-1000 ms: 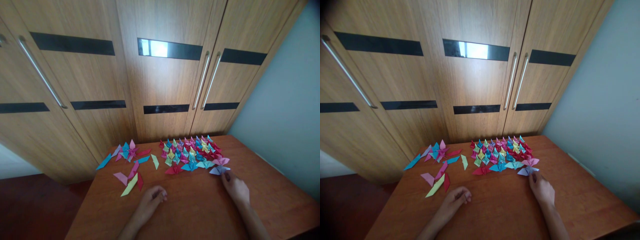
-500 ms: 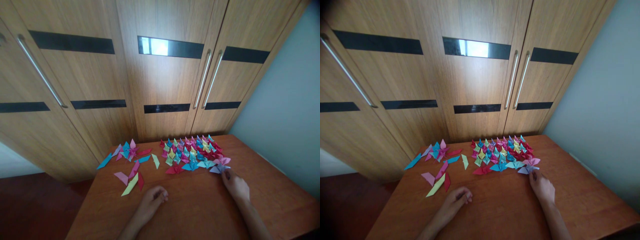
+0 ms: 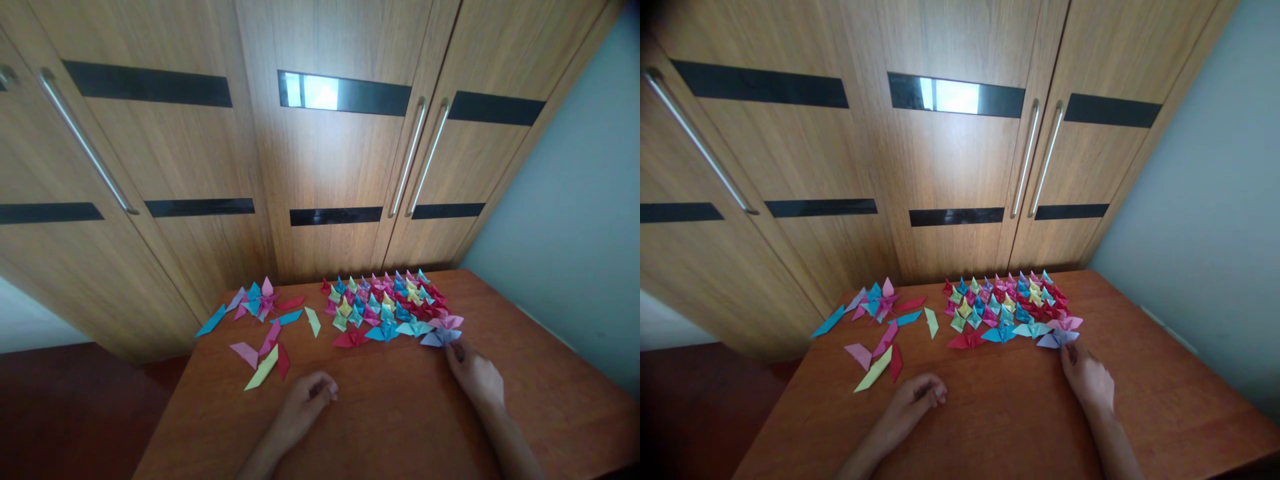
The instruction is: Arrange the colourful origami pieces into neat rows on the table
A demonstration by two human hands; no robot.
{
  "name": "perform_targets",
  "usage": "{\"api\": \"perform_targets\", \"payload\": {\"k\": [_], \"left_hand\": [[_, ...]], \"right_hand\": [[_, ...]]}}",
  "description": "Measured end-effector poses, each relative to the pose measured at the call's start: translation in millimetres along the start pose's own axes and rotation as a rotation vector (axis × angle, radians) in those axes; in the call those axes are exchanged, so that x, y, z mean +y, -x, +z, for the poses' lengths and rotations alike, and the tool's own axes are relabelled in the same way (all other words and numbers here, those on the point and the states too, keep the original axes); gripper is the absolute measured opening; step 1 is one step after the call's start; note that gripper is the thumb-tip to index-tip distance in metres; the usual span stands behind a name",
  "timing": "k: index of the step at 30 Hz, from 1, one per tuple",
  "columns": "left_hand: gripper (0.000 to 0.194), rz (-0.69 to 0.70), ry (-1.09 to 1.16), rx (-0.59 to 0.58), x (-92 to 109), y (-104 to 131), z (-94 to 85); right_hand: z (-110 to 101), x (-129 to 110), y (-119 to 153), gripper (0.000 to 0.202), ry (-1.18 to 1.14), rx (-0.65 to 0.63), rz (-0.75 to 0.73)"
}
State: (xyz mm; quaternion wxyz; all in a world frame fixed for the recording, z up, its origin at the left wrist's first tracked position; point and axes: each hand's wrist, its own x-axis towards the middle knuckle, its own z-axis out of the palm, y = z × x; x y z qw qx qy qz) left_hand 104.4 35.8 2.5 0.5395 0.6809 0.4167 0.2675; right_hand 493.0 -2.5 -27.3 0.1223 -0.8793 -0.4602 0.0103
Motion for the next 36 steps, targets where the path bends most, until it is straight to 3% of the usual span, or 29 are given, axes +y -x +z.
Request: {"api": "perform_targets", "payload": {"k": [3, 6, 9, 12, 15, 18, 22, 25, 28, 36], "left_hand": [[0.029, 0.003, 0.008, -0.004, -0.8, -0.3, 0.2], [0.029, 0.015, 0.018, -0.005, -1.0, -0.5, 0.7], [0.028, -0.005, 0.089, 0.006, -0.9, -1.8, 1.1], [0.029, -0.052, 0.157, 0.052, -0.1, -4.9, -4.2], [0.029, -0.031, 0.082, 0.175, 0.2, -9.9, -24.3], [0.026, 0.053, -0.164, 0.353, -1.4, -16.9, -63.0], [0.030, -0.019, -0.576, 0.583, -4.9, -28.8, -122.2], [0.029, -0.096, -0.772, 0.658, -7.7, -39.2, -149.2], [0.028, -0.120, -0.829, 0.675, -11.9, -49.9, -156.6], [0.027, -0.150, -0.889, 0.693, -18.4, -63.5, -150.5]], "right_hand": [[-4.1, -3.1, 9.8, 0.036, -0.059, 0.030, -0.004], [-7.5, -21.5, 24.9, 0.033, -0.177, 0.087, -0.060], [-6.8, -58.6, 44.4, 0.032, -0.386, 0.106, -0.205], [-1.6, -106.2, 65.7, 0.032, -0.563, 0.009, -0.398], [6.9, -149.2, 85.3, 0.029, -0.615, -0.085, -0.511], [16.4, -175.7, 100.2, 0.027, -0.640, -0.144, -0.576], [25.3, -184.1, 110.6, 0.027, -0.714, -0.194, -0.591], [27.7, -181.5, 111.7, 0.028, -0.775, -0.225, -0.574], [27.6, -180.1, 110.6, 0.031, -0.809, -0.240, -0.549], [25.9, -181.7, 110.3, 0.028, -0.779, -0.212, -0.575]]}}
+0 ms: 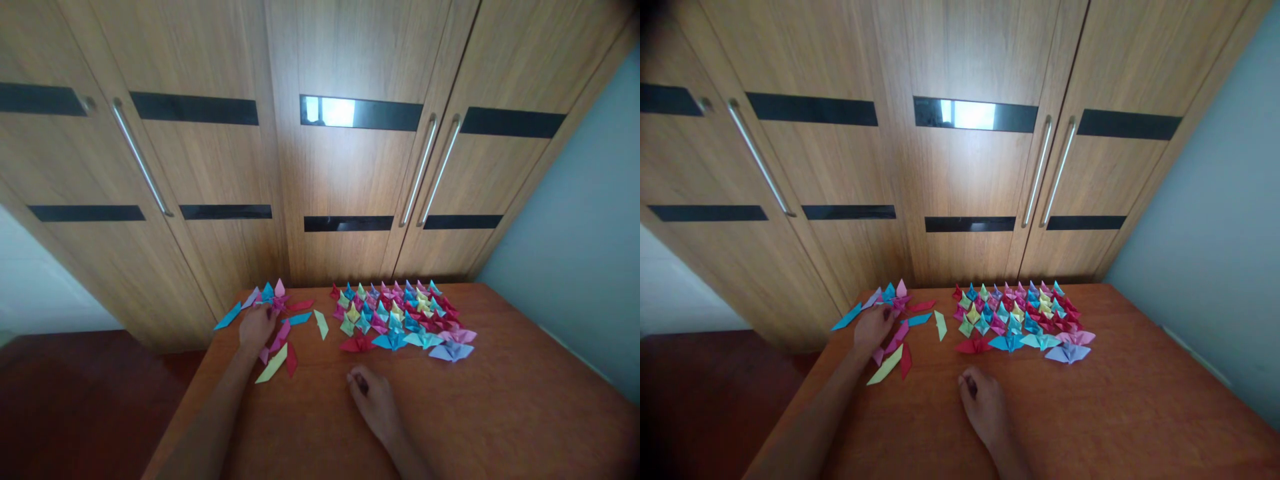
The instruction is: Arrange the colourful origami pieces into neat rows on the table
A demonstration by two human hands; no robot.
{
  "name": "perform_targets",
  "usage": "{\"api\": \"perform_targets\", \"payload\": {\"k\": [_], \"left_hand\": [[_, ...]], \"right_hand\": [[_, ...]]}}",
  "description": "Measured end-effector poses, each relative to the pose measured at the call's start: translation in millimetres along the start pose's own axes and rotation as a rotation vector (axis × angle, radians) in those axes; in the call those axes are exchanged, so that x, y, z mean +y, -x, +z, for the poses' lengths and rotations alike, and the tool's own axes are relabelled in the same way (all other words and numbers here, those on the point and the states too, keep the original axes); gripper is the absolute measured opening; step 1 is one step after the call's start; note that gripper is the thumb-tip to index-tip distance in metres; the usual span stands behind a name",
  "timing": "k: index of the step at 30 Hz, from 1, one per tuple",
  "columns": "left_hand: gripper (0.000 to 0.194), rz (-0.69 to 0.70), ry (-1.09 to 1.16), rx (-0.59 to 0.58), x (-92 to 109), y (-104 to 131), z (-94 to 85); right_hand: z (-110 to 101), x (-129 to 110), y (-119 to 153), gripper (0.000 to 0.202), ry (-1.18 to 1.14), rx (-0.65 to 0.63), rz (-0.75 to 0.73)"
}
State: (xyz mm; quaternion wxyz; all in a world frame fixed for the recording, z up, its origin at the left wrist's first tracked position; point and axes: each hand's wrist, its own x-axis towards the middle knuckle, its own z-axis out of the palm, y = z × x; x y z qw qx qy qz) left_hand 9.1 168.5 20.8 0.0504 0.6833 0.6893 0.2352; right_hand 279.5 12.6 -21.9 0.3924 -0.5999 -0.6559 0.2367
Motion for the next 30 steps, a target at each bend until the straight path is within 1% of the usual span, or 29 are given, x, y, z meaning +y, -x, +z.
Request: {"api": "perform_targets", "payload": {"k": [4, 7, 9, 11, 14, 17, 18, 20, 22, 24, 27, 30], "left_hand": [[0.024, 0.008, 0.045, 0.034, 2.5, 9.8, -7.3], [0.025, 0.034, 0.111, 0.063, 4.9, 24.1, -17.2], [0.028, 0.041, 0.204, 0.065, 8.5, 36.8, -23.9], [0.030, 0.032, 0.404, 0.003, 15.9, 51.6, -29.1], [0.029, 0.011, 0.734, -0.166, 36.0, 76.1, -31.2], [0.027, 0.028, 0.821, -0.290, 62.3, 99.8, -25.1], [0.026, 0.051, 0.815, -0.324, 70.7, 106.9, -21.6], [0.024, 0.099, 0.785, -0.375, 85.1, 119.1, -13.7], [0.022, 0.137, 0.765, -0.412, 95.3, 128.6, -6.3], [0.021, 0.160, 0.769, -0.437, 101.0, 135.6, -0.5], [0.019, 0.169, 0.794, -0.478, 103.0, 142.4, 5.3], [0.018, 0.167, 0.809, -0.534, 99.9, 145.8, 9.0]], "right_hand": [[-0.7, -0.7, 0.8, 0.029, 0.015, -0.016, -0.007], [-1.6, -1.5, 1.3, 0.031, -0.013, -0.021, -0.001], [-3.0, -2.7, 1.3, 0.033, -0.056, -0.019, 0.004], [-5.2, -4.3, 1.4, 0.035, -0.129, -0.028, 0.015], [-9.7, -6.0, 2.3, 0.038, -0.339, -0.048, 0.059], [-14.6, -5.2, 4.2, 0.044, -0.602, -0.062, 0.106], [-16.2, -4.5, 4.7, 0.047, -0.659, -0.066, 0.115], [-19.0, -3.2, 5.4, 0.049, -0.700, -0.069, 0.128], [-20.8, -3.0, 5.2, 0.045, -0.662, -0.080, 0.141], [-21.2, -4.2, 4.2, 0.038, -0.592, -0.093, 0.136], [-19.7, -6.8, 2.0, 0.026, -0.467, -0.095, 0.099], [-17.8, -7.3, 0.5, 0.022, -0.376, -0.100, 0.083]]}}
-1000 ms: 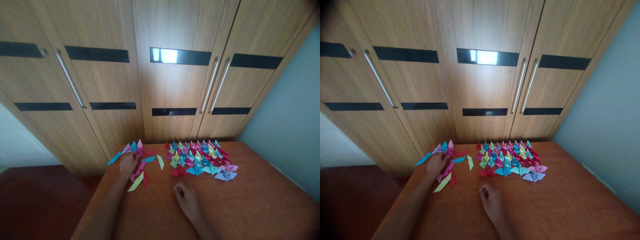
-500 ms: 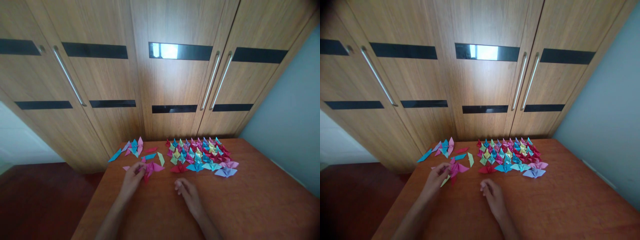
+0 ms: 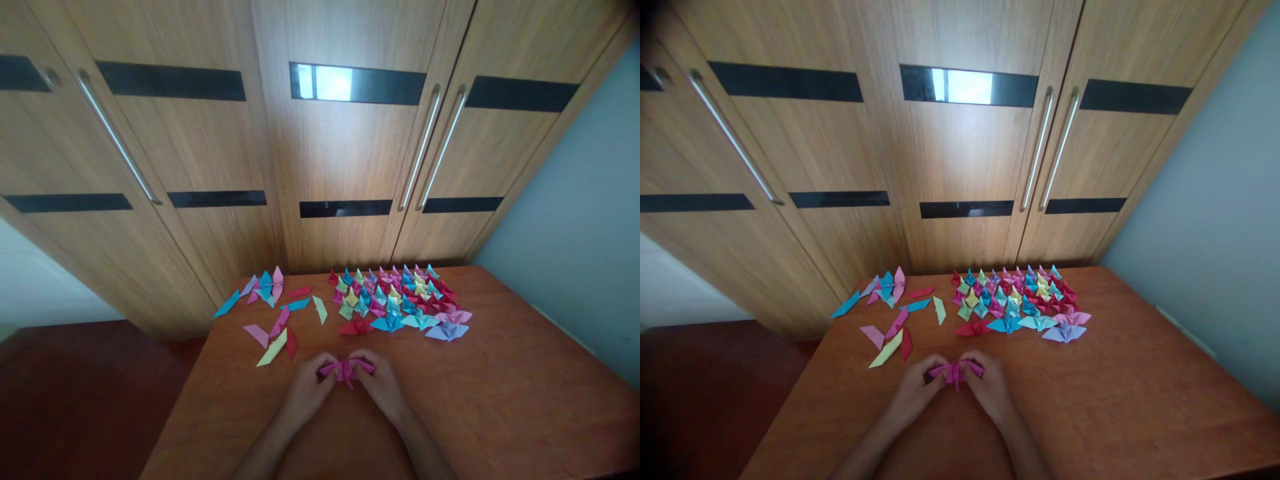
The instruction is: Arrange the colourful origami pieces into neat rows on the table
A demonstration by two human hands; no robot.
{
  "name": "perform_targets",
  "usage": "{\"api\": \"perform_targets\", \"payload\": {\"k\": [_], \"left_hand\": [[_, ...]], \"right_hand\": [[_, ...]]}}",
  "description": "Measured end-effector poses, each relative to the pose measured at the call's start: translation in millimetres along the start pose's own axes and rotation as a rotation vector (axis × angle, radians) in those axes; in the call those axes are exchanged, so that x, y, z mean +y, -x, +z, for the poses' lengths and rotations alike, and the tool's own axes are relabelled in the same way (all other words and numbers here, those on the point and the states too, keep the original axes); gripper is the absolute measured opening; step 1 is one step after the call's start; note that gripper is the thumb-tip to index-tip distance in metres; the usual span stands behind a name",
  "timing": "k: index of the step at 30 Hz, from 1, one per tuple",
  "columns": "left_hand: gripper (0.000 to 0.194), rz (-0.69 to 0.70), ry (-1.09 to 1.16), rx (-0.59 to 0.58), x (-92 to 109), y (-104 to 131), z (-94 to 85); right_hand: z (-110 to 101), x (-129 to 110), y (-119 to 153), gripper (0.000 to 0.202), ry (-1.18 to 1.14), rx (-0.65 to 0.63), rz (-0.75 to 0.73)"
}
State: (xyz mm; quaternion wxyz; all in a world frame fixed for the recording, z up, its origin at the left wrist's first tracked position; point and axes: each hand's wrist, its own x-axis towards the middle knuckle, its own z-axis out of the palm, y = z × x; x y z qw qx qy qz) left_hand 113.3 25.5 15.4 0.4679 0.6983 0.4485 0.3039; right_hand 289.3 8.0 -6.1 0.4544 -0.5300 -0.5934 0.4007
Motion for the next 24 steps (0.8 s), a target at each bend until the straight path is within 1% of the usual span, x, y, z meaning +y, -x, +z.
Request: {"api": "perform_targets", "payload": {"k": [4, 11, 17, 21, 24], "left_hand": [[0.017, -0.016, 0.014, -0.032, -4.8, 2.2, -1.1], [0.028, -0.003, 0.087, -0.139, -3.4, 3.2, -4.8], [0.033, -0.030, 0.235, -0.130, -7.1, -0.1, -8.5], [0.033, -0.078, 0.353, -0.150, -5.2, 0.3, -9.5], [0.033, -0.125, 0.437, -0.143, -2.5, 1.7, -9.5]], "right_hand": [[-0.1, 1.6, 0.0, 0.024, -0.005, -0.020, 0.006], [-1.9, 0.2, 2.3, 0.025, -0.112, -0.036, 0.076], [-3.5, -7.9, 2.1, 0.027, -0.179, -0.095, 0.059], [-3.2, -13.7, 5.9, 0.034, -0.288, -0.168, 0.143], [0.0, -12.8, 8.8, 0.034, -0.400, -0.140, 0.184]]}}
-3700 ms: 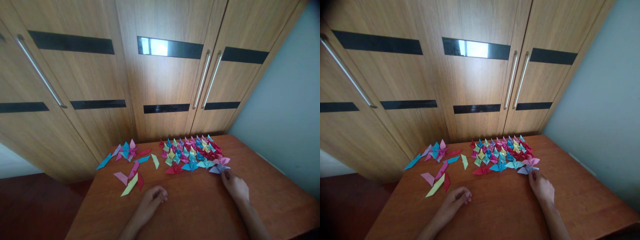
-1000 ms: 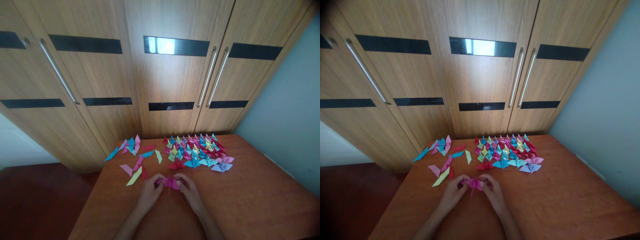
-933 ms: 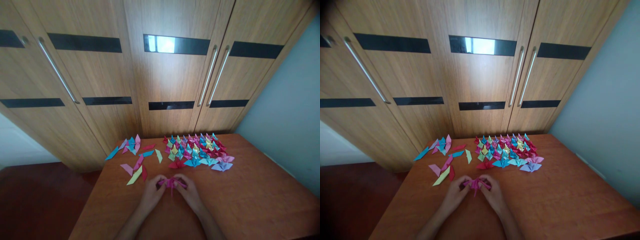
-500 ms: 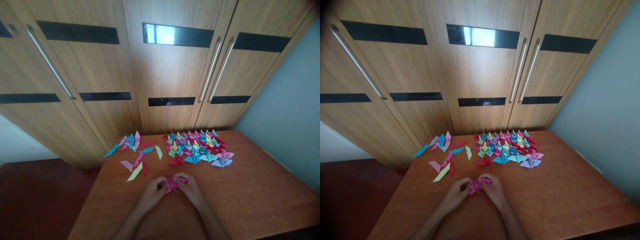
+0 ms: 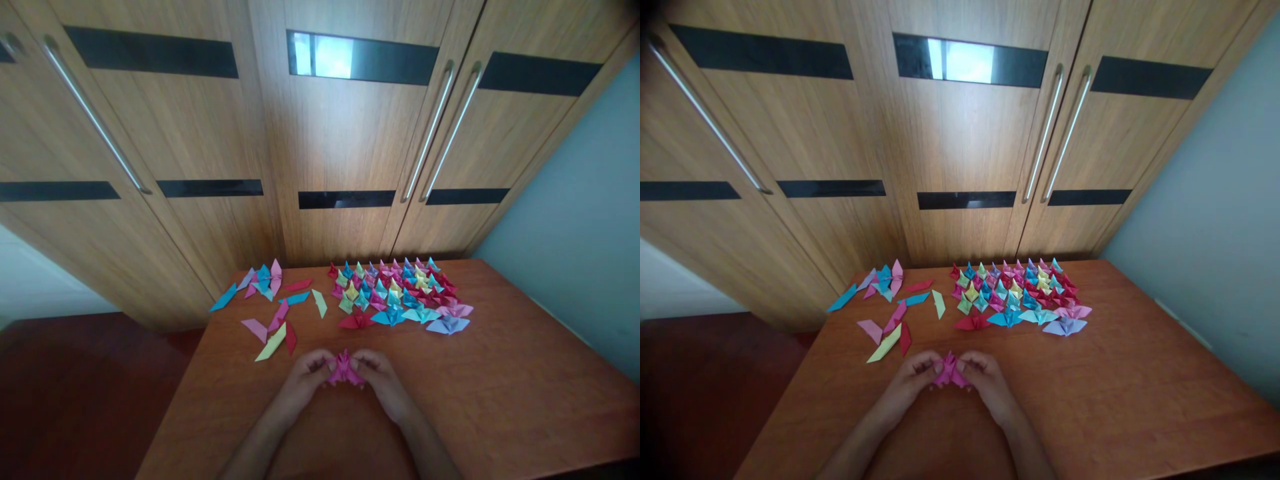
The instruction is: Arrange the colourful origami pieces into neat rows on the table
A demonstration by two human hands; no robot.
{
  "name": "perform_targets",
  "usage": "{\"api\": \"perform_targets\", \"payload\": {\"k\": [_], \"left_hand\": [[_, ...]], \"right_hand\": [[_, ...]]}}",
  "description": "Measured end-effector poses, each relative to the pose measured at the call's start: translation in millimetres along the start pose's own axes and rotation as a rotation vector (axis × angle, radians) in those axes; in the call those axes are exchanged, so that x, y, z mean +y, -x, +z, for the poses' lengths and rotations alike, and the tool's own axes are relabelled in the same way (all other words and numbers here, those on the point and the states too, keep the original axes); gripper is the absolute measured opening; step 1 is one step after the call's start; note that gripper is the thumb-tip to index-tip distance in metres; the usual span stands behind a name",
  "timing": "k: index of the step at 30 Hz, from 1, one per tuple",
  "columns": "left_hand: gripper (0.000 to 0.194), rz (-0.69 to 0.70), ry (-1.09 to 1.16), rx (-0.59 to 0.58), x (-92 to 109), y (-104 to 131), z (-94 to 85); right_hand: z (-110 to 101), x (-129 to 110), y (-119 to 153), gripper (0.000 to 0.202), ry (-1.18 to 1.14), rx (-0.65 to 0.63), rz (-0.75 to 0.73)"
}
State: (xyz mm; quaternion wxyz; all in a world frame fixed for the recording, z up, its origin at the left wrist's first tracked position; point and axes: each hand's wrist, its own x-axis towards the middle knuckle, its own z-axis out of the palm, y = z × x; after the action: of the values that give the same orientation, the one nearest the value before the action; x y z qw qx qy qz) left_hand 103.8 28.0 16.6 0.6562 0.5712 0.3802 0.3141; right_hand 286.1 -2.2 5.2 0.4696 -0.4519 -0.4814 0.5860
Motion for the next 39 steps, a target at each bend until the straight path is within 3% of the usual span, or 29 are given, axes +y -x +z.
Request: {"api": "perform_targets", "payload": {"k": [8, 14, 20, 32, 39], "left_hand": [[0.025, -0.058, 0.326, 0.041, -2.1, 1.4, 7.3], [0.021, -0.154, 0.551, -0.020, -4.4, 4.6, 7.4], [0.024, -0.179, 0.545, -0.090, -7.7, 8.4, 4.3], [0.027, -0.149, 0.644, 0.038, -5.3, 7.9, -3.1], [0.029, -0.123, 0.538, 0.076, 0.5, 5.9, -6.8]], "right_hand": [[6.3, 16.9, -4.0, 0.025, -0.344, 0.083, 0.032], [5.5, 18.2, -1.6, 0.025, -0.553, -0.031, 0.113], [0.3, 20.0, 2.3, 0.034, -0.641, -0.141, 0.187], [-6.0, 21.5, 1.9, 0.033, -0.757, -0.072, 0.053], [-7.1, 21.8, -2.2, 0.038, -0.743, 0.050, 0.038]]}}
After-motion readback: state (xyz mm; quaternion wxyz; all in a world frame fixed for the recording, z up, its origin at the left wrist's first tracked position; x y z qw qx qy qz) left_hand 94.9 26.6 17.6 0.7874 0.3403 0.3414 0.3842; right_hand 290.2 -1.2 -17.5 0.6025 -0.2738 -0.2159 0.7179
